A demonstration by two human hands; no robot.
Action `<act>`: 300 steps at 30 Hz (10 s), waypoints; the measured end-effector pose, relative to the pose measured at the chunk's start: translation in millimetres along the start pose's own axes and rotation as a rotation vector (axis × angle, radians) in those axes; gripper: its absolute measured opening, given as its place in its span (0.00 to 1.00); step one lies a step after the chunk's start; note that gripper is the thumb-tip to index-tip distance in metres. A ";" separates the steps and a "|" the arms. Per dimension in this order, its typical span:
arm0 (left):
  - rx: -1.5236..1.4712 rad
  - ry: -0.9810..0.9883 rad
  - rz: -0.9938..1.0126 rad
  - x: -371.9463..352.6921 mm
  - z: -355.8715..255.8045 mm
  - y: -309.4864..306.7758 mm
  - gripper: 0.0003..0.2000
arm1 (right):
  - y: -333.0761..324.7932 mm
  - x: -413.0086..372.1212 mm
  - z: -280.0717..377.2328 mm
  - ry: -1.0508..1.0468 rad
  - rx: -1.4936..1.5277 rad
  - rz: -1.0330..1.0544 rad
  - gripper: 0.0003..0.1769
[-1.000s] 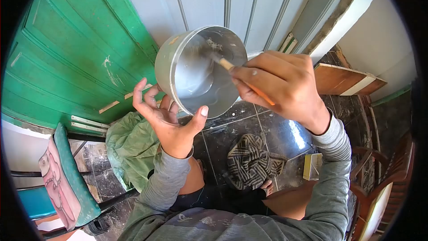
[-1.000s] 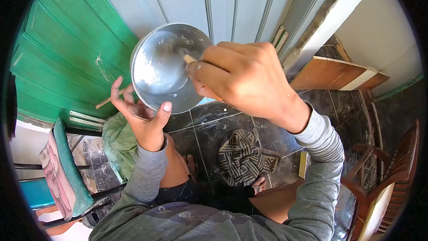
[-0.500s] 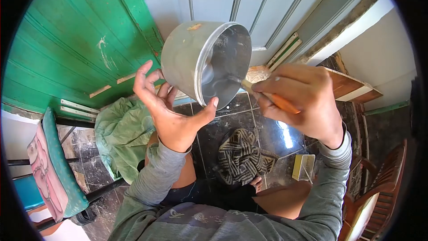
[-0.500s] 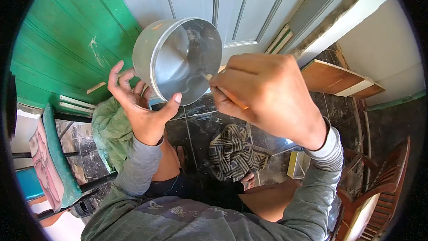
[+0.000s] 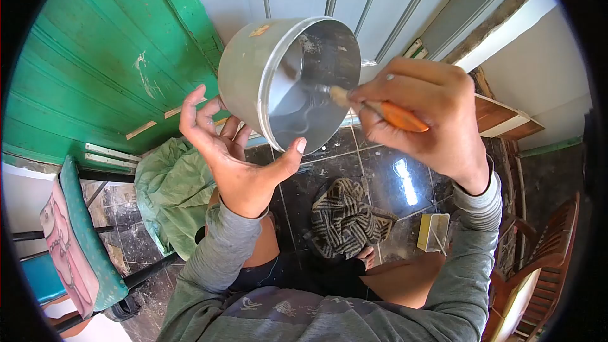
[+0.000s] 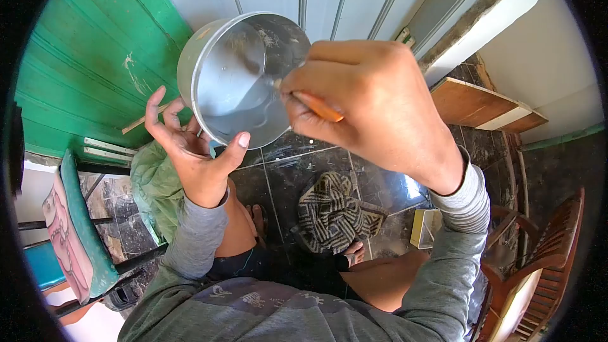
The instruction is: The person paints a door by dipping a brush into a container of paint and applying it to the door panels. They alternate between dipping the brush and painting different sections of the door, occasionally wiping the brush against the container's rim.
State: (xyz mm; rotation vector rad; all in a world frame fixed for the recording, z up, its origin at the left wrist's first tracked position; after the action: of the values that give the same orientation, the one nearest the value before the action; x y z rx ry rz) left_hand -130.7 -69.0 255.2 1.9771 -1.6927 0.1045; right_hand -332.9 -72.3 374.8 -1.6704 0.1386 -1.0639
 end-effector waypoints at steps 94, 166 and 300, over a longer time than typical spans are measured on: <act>-0.437 -0.266 -0.257 15.4 -2.0 -50.8 0.49 | -35.9 114.7 -43.2 -0.164 -0.755 -0.471 0.10; 0.084 -0.710 0.574 -29.8 238.0 79.0 0.54 | 118.2 -249.9 -135.6 0.688 0.305 0.050 0.16; -0.279 -0.517 0.023 30.9 90.6 -20.3 0.45 | 60.1 -76.9 -164.7 0.431 0.075 -0.418 0.10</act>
State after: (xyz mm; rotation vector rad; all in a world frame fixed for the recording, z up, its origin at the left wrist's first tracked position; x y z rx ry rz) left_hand -130.1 -134.8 182.8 1.8693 -1.9087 -0.6522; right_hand -468.4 -170.2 281.6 -1.4117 0.0257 -1.7178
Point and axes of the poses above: each hand's wrist, its own x-axis towards the middle knuckle, its own y-axis out of the palm, z = x × y, the point moved 6 cm from there along x, towards the middle knuckle, and after that the axes turned 14 degrees about -x, right-handed, at the moved point
